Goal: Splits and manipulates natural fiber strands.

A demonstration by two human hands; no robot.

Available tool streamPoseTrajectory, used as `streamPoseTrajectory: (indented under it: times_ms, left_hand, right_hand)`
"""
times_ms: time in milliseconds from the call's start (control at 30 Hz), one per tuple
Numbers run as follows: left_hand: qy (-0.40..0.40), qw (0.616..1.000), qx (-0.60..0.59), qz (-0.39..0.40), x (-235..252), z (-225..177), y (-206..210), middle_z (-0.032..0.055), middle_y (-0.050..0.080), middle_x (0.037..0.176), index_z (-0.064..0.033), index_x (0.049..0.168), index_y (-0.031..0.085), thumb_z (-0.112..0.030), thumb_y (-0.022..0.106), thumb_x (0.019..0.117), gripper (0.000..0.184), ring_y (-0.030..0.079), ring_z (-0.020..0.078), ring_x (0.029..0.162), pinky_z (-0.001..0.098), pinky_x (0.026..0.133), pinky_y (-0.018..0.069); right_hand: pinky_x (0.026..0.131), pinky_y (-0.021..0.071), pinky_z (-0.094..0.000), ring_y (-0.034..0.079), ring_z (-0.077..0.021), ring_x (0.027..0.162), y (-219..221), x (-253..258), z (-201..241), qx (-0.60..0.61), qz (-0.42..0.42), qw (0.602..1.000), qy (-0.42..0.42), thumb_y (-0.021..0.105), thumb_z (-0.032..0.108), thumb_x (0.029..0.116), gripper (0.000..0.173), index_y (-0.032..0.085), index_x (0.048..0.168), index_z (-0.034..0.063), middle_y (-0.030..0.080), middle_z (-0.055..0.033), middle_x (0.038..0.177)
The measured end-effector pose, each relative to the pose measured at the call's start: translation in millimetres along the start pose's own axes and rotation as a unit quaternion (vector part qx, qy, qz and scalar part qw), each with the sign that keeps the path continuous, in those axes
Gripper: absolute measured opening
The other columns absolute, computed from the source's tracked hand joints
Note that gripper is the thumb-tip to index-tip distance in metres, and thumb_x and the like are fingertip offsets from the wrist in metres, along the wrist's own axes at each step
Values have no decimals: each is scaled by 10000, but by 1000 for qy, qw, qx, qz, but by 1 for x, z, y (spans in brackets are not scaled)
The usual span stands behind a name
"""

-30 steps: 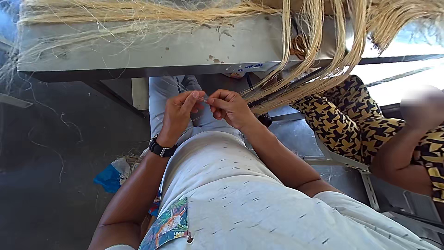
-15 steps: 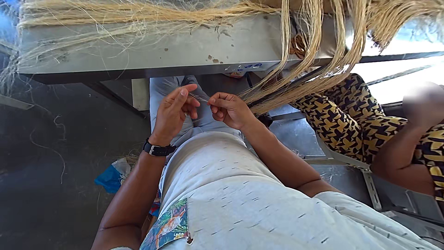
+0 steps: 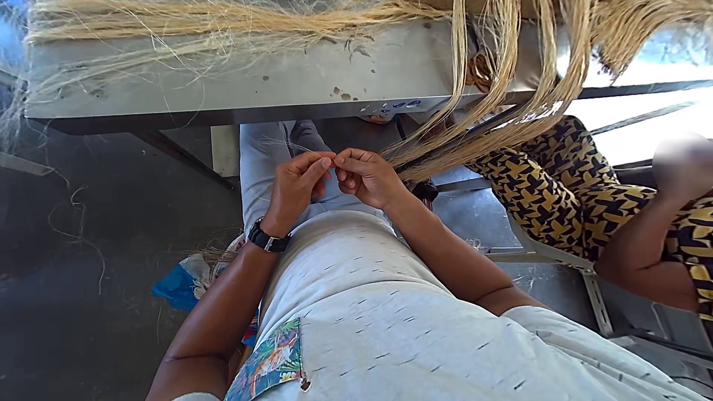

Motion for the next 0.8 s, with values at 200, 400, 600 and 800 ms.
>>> streamPoseTrajectory:
  times_ms: [200, 400, 600, 800]
  left_hand:
    - [-3, 1000, 12, -28, 0, 6, -9, 67, 686, 829, -89, 1117, 689, -248, 519, 1088, 234, 539, 114, 481, 232, 426, 490]
    - [-80, 969, -169, -159, 4, 16, -75, -11, 714, 1091, -200, 1094, 623, -280, 407, 1119, 232, 678, 76, 767, 225, 692, 579]
    - [7, 959, -234, -160, -23, -34, -130, -65, 700, 1103, -233, 1066, 639, -333, 309, 1134, 351, 682, 39, 885, 185, 762, 571]
    - [165, 964, -114, -176, -76, -102, -235, -16, 727, 974, -126, 1059, 683, -174, 400, 1099, 290, 702, 94, 898, 232, 859, 577]
  right_hand:
    - [542, 518, -212, 584, -71, 588, -13, 4, 1, -17, -30, 999, -10, 558, 116, 1054, 182, 717, 1003, 43, 726, -96, 974]
    - [554, 509, -174, 628, -55, 654, -64, 9, 12, 72, -39, 996, -24, 438, 175, 1094, 240, 658, 1008, 134, 735, -54, 999]
    - [557, 547, -228, 621, -81, 616, -142, 3, 0, -8, -154, 988, -28, 458, 161, 1090, 216, 643, 987, 117, 670, -6, 784]
    - [515, 542, -241, 599, -84, 551, -180, -11, -31, -103, -253, 959, 81, 531, 183, 1075, 153, 638, 991, 113, 645, 4, 737]
Point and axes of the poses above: each hand's wrist, its own x-axis towards the middle knuckle, its own y-axis out of the palm, z = x × y, the point moved 5 cm from there along x, towards the middle knuckle
